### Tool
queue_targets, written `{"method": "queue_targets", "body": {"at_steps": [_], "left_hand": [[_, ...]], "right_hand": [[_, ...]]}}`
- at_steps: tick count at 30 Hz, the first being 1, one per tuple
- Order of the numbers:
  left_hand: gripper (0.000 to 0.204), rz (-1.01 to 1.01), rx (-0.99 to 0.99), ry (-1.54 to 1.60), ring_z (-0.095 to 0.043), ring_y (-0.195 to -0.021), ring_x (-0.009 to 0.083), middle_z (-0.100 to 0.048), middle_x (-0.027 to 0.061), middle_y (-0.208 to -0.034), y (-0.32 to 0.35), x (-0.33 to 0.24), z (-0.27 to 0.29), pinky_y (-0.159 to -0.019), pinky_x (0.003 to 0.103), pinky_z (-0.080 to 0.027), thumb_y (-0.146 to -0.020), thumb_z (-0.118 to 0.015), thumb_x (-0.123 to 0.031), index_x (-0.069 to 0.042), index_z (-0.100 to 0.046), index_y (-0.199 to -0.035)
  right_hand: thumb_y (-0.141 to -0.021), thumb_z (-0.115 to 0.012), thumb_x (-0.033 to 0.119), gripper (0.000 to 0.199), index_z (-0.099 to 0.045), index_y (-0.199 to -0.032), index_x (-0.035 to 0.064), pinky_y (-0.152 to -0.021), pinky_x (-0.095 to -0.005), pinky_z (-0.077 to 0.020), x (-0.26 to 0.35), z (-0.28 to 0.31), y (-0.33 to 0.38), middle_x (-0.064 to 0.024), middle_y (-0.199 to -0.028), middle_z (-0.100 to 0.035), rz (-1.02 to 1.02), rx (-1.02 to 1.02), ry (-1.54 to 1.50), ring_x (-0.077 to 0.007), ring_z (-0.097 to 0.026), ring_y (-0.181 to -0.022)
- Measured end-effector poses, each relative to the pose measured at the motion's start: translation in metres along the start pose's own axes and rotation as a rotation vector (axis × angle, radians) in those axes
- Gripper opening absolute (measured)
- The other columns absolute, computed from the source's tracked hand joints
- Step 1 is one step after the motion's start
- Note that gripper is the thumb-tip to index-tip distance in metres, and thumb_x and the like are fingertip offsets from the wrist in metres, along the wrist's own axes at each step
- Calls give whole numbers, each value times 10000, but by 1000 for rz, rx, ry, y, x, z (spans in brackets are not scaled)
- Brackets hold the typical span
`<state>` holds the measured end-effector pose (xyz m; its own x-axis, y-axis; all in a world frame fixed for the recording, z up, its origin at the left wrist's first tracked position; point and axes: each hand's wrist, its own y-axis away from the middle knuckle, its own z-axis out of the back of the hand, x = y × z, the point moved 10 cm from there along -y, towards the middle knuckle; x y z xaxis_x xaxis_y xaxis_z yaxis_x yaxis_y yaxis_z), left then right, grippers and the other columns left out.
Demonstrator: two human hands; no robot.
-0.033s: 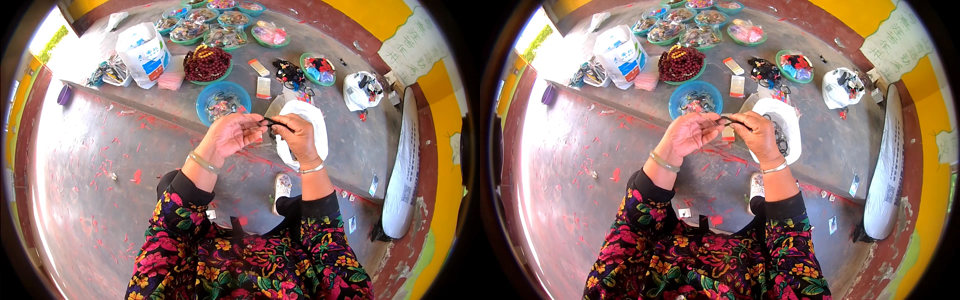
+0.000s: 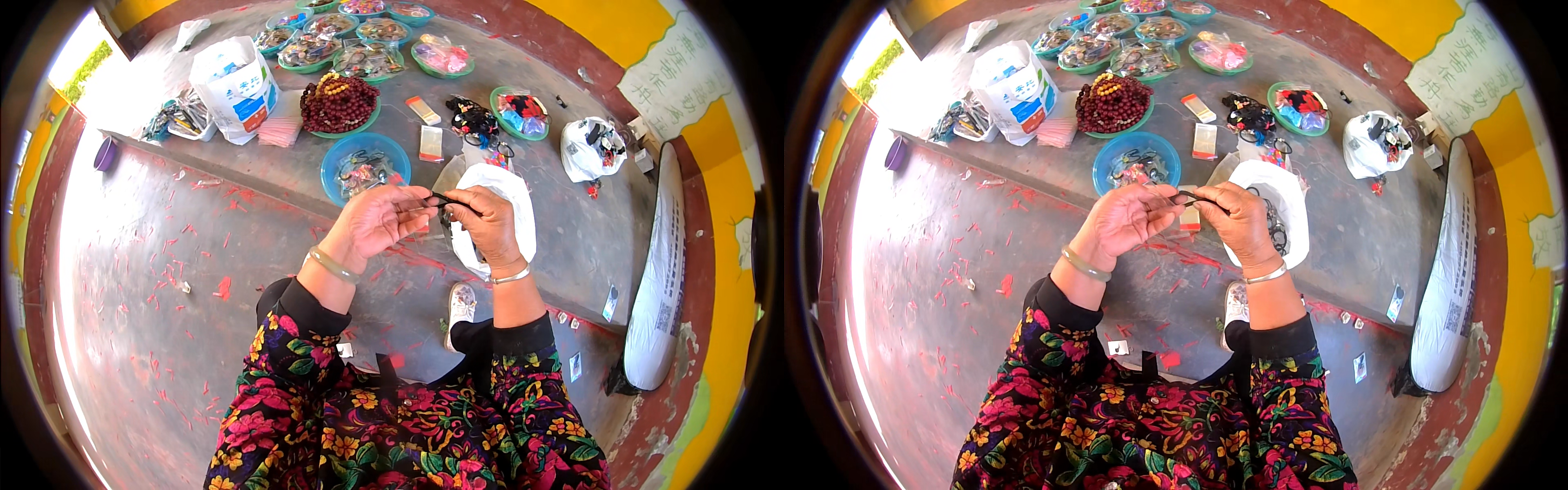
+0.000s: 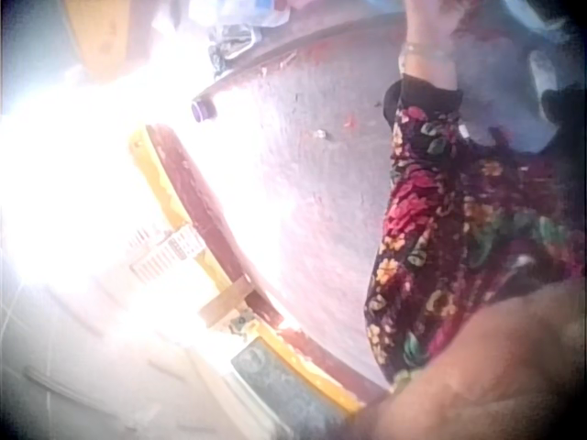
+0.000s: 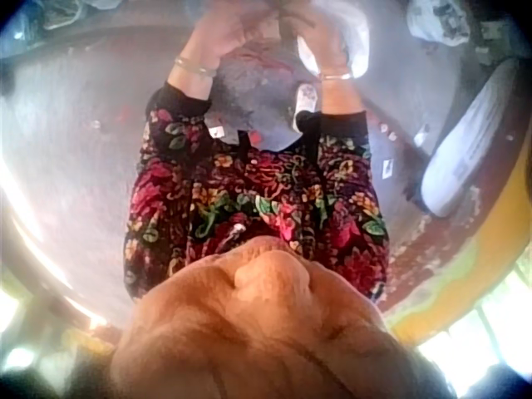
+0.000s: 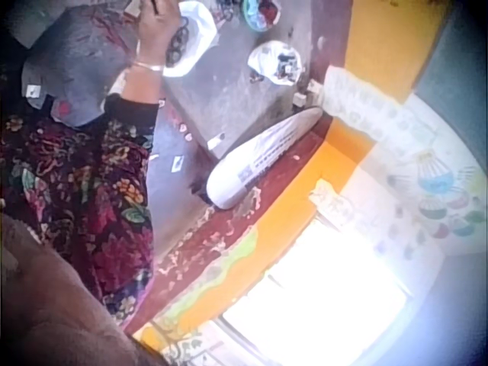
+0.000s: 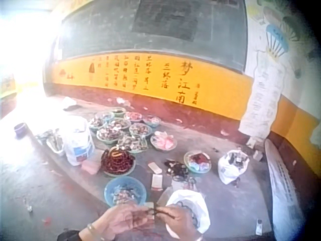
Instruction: The person sits on the floor and packs small jewelry items into clear plastic bags. They pick up items like hair ties and beaded bracelets from a white bag, place them into bags, and seal them. The workspace includes bowls of beads and other packaged items on a raised platform.
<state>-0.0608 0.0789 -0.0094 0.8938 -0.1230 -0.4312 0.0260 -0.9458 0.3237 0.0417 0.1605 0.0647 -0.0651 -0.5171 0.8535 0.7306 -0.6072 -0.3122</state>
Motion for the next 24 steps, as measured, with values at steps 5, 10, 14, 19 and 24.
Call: {"method": "queue_targets", "body": {"at_steps": [5, 10, 14, 19, 24], "left_hand": [[254, -98, -134, -245, -613, -918, 230, -618, 143, -1001, 0, -4, 13, -783, 317, -519, -854, -533, -116, 57, -583, -1033], [242, -111, -306, -637, -606, -829, 151, -626, 84, -917, -2, 2, 15, -737, 261, -497, -865, -552, -146, 34, -615, -1012], [236, -223, -325, -904, -583, -596, 117, -585, 46, -673, -11, 2, 15, -559, 253, -490, -849, -562, -181, 39, -647, -846], [240, -274, -263, -1070, -524, -531, 83, -552, 18, -583, -9, 2, 3, -494, 246, -420, -842, -561, -216, -2, -669, -856], [255, -174, -187, -1131, -515, -673, 50, -578, -7, -730, -12, 8, 2, -614, 209, -441, -859, -497, -105, -15, -638, -1051]], "right_hand": [[-782, -639, -5, 129, -667, -908, -13, -490, -190, -415, -4, 17, 0, -31, -747, -592, -106, -107, -168, -70, -559, -592], [-765, -665, -4, 158, -670, -923, -4, -520, -199, -426, 13, 15, 5, -39, -786, -603, 6, -114, -196, -80, -566, -646], [-760, -667, -14, 157, -669, -915, 6, -588, -233, -463, 37, 4, 7, -64, -813, -619, 178, -77, 9, -129, -590, -682], [-744, -651, -48, 154, -649, -885, 13, -589, -257, -476, 37, -3, 8, -75, -802, -601, 269, -62, 164, -174, -608, -683], [-732, -637, -53, 169, -634, -885, 19, -582, -288, -479, 39, -3, 7, -82, -788, -591, 294, -57, 257, -216, -608, -682]]}}
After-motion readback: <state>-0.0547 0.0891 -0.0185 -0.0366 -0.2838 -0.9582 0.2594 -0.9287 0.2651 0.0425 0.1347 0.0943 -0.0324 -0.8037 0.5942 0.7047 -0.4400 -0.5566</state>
